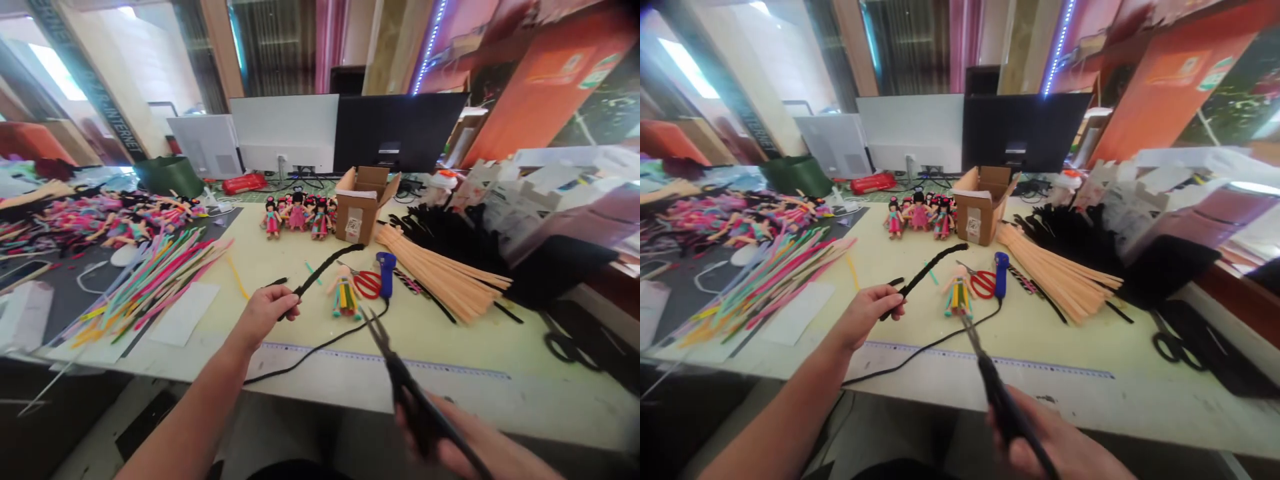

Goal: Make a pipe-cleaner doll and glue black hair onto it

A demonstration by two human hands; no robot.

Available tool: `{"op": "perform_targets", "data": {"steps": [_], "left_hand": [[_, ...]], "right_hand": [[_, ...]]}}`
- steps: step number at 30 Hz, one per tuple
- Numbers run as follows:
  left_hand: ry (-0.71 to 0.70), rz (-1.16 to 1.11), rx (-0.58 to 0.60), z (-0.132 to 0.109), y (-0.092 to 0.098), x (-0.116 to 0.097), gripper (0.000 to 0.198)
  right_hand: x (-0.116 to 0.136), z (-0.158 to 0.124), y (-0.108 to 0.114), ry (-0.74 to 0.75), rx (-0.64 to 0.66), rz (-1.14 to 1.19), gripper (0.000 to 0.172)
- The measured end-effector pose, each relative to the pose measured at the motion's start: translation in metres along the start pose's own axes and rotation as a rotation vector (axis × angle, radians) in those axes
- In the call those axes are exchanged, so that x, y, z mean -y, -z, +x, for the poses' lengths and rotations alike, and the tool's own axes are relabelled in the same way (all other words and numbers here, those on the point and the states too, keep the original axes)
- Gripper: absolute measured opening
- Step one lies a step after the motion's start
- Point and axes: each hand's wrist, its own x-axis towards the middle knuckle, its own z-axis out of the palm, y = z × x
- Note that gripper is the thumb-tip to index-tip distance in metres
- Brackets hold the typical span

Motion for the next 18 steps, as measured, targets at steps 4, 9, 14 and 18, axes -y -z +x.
{"op": "perform_targets", "data": {"steps": [4,9,14,18], "left_hand": [[-0.001,0.001,-0.046,-0.012,0.009,-0.009,0.018],[0.009,-0.041,-0.064,-0.018,0.026,-0.017,0.014],[0.032,-0.063,-0.048,-0.016,0.03,-0.019,0.01],[0.017,-0.039,-0.014,-0.017,0.027,-0.019,0.007]], "right_hand": [[0.042,0.035,-0.024,0.134,0.233,-0.096,0.063],[0.068,0.066,-0.034,0.203,0.253,-0.266,0.054],[0.077,0.077,-0.042,0.227,0.275,-0.344,0.042],[0.082,0.079,-0.045,0.242,0.278,-0.35,0.037]]}}
